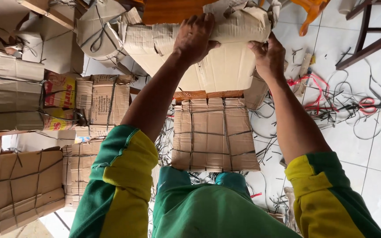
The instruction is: The person flattens and stacks cardboard pieces on a wooden chair, then secures the stack with black plastic strapping. The person ties the strapping by hand to form a compact bundle.
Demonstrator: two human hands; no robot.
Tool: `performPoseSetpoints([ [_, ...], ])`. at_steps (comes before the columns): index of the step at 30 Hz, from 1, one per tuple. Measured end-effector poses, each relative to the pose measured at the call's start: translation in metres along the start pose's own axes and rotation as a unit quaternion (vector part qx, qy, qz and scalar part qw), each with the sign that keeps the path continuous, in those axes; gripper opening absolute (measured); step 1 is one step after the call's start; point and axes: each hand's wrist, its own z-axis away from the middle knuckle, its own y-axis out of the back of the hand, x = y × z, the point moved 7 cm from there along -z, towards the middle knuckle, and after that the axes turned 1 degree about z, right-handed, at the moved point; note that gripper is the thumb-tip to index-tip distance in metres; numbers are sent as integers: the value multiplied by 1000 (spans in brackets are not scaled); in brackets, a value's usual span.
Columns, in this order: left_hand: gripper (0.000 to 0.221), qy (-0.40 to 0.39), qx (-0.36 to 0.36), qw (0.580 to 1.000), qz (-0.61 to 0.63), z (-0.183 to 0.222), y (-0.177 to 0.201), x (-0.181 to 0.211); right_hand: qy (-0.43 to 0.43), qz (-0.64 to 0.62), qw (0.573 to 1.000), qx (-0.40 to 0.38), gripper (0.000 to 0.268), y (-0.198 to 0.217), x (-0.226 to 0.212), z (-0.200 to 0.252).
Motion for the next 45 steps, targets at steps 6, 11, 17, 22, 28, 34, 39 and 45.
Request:
performPoseSetpoints([
  [6, 80, -11, 16, 999, -29, -1, -2, 0, 18, 24, 999, 15, 24, -4, -7, 2],
  [11, 86, -12, 19, 999, -28, 3, -8, -6, 21, 54, 998, 16, 26, -19, -10, 4],
  [17, 91, -91, -14, 995, -25, -5, -18, -18, -91, -5, 992, 85, 19, -32, -20, 9],
  [22, 79, -162, -41, 984, -58, 0, -10, -22, -92, 7, 993, 72, 36, -41, -20, 9],
  [28, 81, -154, -21, 984, -85, 0, -22, -21, -111, 45, 988, 93, 53, -39, -17, 14],
  [34, 69, -146, -90, 985, -30, 4, -7, -24, -151, 47, 982, 106, 43, -45, -12, 15],
  [39, 65, -124, 39, 990, 54, 12, 42, -29, -87, 133, 980, 119, 28, -42, 4, 14],
  [45, 42, -116, 109, 982, 97, 9, 35, -32, -161, 32, 974, 159, 20, -46, 17, 16],
])
